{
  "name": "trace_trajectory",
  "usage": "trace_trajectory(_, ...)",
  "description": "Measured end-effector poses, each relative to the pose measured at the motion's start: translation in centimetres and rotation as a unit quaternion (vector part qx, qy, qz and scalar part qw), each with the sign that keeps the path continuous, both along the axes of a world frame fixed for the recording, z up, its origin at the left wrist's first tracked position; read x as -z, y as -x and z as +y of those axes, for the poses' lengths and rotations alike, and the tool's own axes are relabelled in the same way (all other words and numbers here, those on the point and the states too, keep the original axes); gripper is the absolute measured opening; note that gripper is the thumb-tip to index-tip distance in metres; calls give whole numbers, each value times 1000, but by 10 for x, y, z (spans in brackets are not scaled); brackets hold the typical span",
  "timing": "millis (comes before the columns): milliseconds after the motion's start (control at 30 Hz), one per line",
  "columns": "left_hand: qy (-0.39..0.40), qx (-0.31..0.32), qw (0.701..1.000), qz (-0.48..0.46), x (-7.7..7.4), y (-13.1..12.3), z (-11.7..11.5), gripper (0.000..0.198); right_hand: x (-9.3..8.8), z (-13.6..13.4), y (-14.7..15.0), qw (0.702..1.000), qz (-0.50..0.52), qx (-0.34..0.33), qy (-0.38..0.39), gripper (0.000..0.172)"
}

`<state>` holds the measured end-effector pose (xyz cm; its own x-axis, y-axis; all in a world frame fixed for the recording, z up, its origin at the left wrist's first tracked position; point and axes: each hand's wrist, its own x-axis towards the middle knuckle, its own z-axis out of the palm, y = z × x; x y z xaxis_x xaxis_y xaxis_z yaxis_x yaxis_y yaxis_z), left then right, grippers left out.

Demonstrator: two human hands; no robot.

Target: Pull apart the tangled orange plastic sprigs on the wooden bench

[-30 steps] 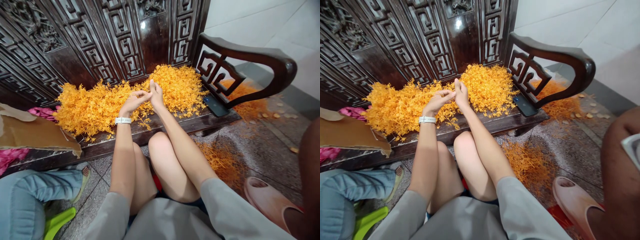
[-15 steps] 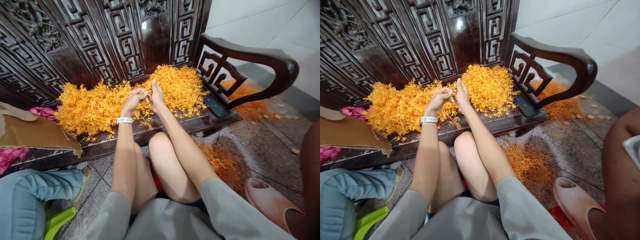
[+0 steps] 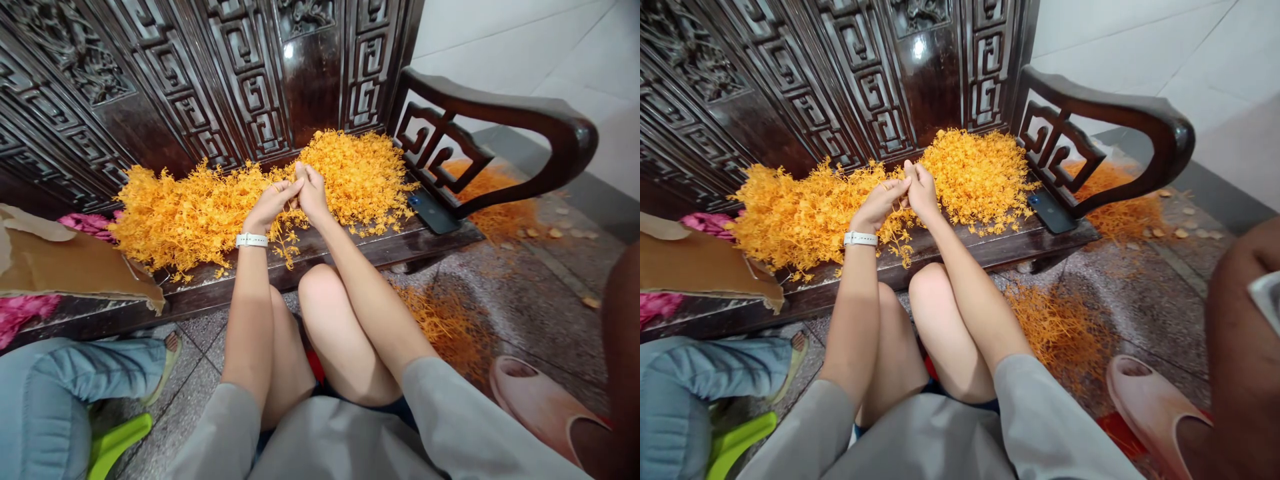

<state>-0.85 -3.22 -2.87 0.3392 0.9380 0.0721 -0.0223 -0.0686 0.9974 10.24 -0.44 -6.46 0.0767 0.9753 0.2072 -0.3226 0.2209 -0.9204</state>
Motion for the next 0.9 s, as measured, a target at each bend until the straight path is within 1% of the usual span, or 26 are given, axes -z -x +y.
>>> trace_trajectory(133,13,14,999,-32,0,-1,1,45,-7,-3,1,1000,19,-16,12,59)
trace_trajectory(300,50,-5,992,-113,-2,-5,0,33,-10,-4,3,998,51,-25,20,62)
trace_trajectory(400,60,-17,988,-144,-2,-10,0,36,-9,-1,3,995,87,-48,27,60)
trace_trajectory(500,69,-28,986,-152,-2,-12,0,40,-10,0,2,991,108,-67,33,58)
trace_trajectory(667,80,-23,984,-155,-3,-13,-1,39,-20,-5,-2,996,74,-22,51,56)
trace_trajectory(767,76,-23,984,-160,-3,-13,-2,41,-26,-10,-1,996,61,-25,55,55)
trace_trajectory(900,66,-29,984,-161,0,-16,-2,44,-32,-14,-2,994,87,-21,59,56)
